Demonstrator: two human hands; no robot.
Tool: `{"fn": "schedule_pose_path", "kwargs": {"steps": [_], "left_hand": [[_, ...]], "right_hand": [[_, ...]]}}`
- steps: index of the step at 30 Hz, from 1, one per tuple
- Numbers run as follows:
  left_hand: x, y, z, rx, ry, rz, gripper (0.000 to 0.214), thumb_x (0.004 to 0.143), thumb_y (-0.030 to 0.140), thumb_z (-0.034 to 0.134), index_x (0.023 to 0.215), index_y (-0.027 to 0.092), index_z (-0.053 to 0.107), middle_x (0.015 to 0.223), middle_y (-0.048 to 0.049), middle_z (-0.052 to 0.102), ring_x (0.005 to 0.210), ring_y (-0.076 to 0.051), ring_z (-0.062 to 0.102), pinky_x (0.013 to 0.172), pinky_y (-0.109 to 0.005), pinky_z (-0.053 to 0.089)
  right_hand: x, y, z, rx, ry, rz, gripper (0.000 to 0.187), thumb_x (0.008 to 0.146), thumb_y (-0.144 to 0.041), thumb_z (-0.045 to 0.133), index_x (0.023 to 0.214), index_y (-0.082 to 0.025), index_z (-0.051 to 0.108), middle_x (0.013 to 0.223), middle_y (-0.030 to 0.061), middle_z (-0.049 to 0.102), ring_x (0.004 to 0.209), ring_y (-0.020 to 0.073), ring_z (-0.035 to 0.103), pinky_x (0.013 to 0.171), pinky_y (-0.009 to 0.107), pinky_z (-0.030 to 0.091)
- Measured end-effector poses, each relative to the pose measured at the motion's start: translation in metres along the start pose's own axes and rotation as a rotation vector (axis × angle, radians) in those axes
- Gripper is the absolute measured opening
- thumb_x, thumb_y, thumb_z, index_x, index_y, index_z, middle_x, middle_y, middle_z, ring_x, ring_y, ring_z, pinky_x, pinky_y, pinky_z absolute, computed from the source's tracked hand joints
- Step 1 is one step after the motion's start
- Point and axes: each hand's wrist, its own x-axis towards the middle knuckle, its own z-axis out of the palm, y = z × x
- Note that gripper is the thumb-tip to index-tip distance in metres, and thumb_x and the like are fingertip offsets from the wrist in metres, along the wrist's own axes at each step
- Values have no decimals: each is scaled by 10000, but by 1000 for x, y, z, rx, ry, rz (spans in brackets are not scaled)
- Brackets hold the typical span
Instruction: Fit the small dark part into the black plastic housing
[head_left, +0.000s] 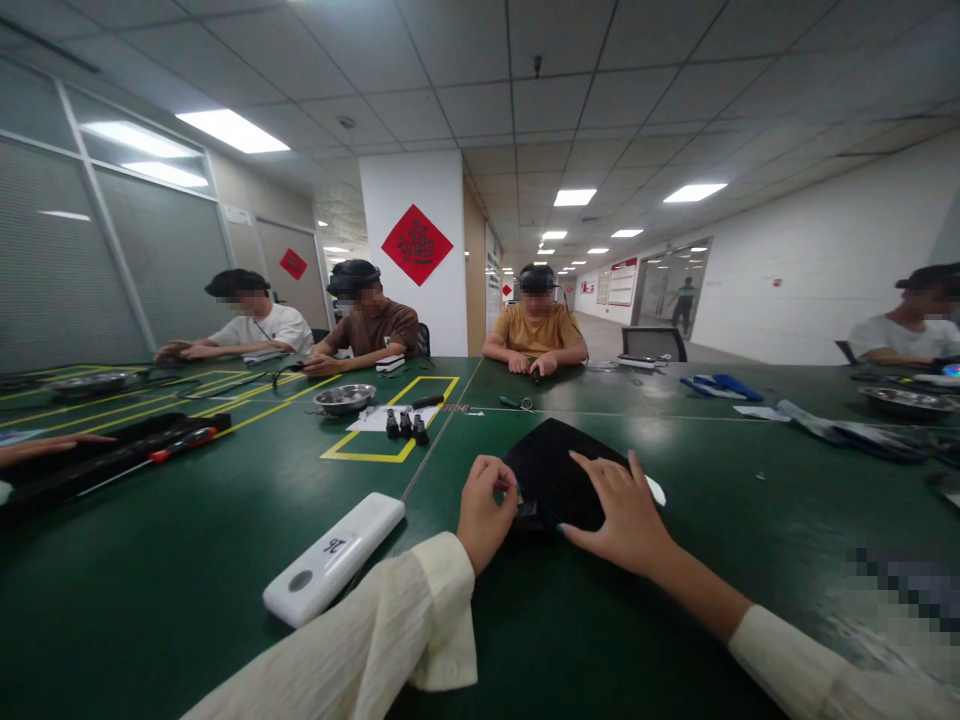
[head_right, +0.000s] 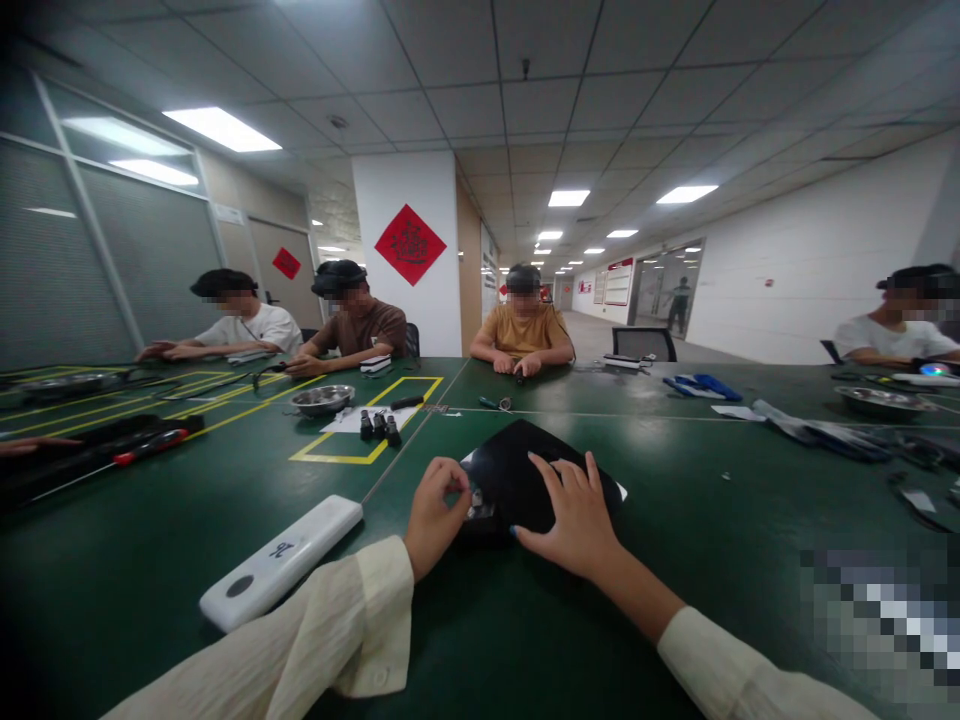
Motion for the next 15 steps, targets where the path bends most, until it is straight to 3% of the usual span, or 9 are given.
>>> {"fn": "schedule_pose_path", "kwargs": {"steps": [7,10,13,15], "left_hand": [[-3,-3,2,-129,-37,-87,98,695,79,511,703,170,475,864,-11,447,831,-125,493,656,-239,512],[-3,-4,4,-165,-22,-127,147,691,87,527,793,176,471,902,-13,453,852,-122,506,671,-245,521],[-3,-4,5,-188,3,-167,241,679,84,533,881,182,444,911,-11,454,843,-115,515,668,-235,511],[-3,-6,5,-172,1,-168,257,667,68,521,882,181,438,897,-6,451,823,-109,507,665,-228,495]], "right_hand": [[-8,2,17,74,-29,49,818,674,-593,548,1346,-177,336,1078,109,574,1033,292,508,1029,555,145],[-6,7,21,66,-60,42,724,761,-579,467,1358,-197,317,1095,101,575,1054,277,501,1022,548,175],[2,27,21,11,-31,101,536,894,-465,266,1372,-222,278,1153,91,556,1088,243,485,1003,504,248],[5,52,19,-117,45,221,528,911,-433,209,1363,-176,301,1211,123,518,1135,259,446,989,479,273]]}}
